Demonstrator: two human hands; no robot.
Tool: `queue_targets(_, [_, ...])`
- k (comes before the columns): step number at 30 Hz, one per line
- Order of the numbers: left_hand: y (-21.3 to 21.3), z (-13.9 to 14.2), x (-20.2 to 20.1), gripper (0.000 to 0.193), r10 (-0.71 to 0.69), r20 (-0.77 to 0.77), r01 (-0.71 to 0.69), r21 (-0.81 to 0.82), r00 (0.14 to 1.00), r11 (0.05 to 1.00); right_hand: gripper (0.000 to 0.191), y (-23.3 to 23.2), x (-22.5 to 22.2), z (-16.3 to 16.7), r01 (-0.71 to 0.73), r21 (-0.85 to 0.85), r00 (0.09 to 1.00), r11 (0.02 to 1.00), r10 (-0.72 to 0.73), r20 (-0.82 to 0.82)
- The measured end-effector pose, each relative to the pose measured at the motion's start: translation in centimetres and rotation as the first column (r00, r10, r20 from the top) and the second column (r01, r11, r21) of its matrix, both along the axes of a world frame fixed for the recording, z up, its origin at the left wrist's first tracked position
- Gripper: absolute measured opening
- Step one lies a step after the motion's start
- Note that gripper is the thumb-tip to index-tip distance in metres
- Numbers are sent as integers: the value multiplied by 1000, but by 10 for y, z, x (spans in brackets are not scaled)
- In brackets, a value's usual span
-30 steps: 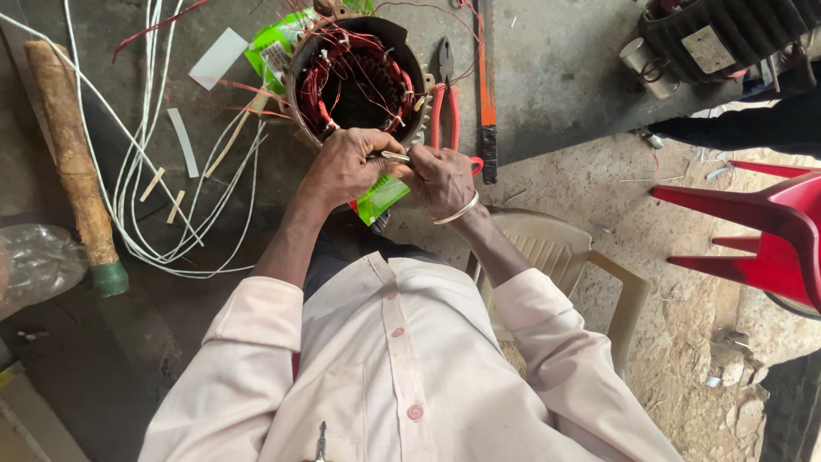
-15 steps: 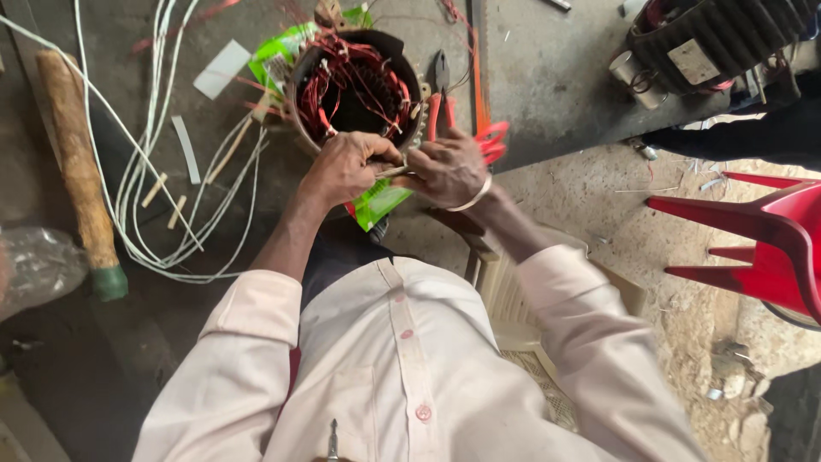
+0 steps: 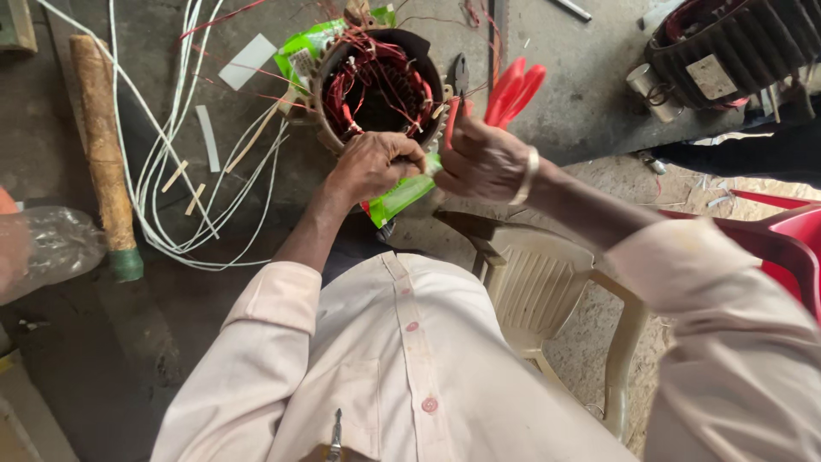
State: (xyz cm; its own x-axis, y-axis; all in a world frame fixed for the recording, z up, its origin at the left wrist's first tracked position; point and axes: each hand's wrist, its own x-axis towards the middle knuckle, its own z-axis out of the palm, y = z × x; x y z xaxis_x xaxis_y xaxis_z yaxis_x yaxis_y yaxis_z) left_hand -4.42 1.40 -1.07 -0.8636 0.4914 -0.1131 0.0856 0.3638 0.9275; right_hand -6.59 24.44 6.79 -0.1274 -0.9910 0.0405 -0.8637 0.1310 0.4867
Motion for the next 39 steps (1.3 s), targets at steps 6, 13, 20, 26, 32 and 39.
queue_targets(6, [3, -2, 0, 17, -1, -67, -3, -64, 998, 998, 38, -6, 2, 6, 164, -57, 985, 985, -160, 69])
queue_targets(13, [0, 1, 1, 18, -33, -118, 33, -6, 992, 999, 43, 45, 44, 2, 293, -40, 806, 955, -224, 547])
queue_targets(20, [2, 7, 4, 17, 39, -129, -45, -47, 991, 998, 38, -5, 95, -80, 985, 127, -161, 121, 349, 923])
queue_targets(26, [9, 13, 11, 15, 76, -128, -90, -112, 989, 990, 49, -61, 104, -112, 977, 182, -74, -108, 630, 773])
queue_targets(32, [10, 12, 7, 13, 81, -206, -103, -100, 975, 990, 40, -16, 115, -98, 978, -71, 149, -197, 415, 898])
queue_targets(39, [8, 10, 6, 22, 76, -138, -86, -66, 988, 994, 35, -27, 87, -112, 957, -217, 228, 192, -33, 973])
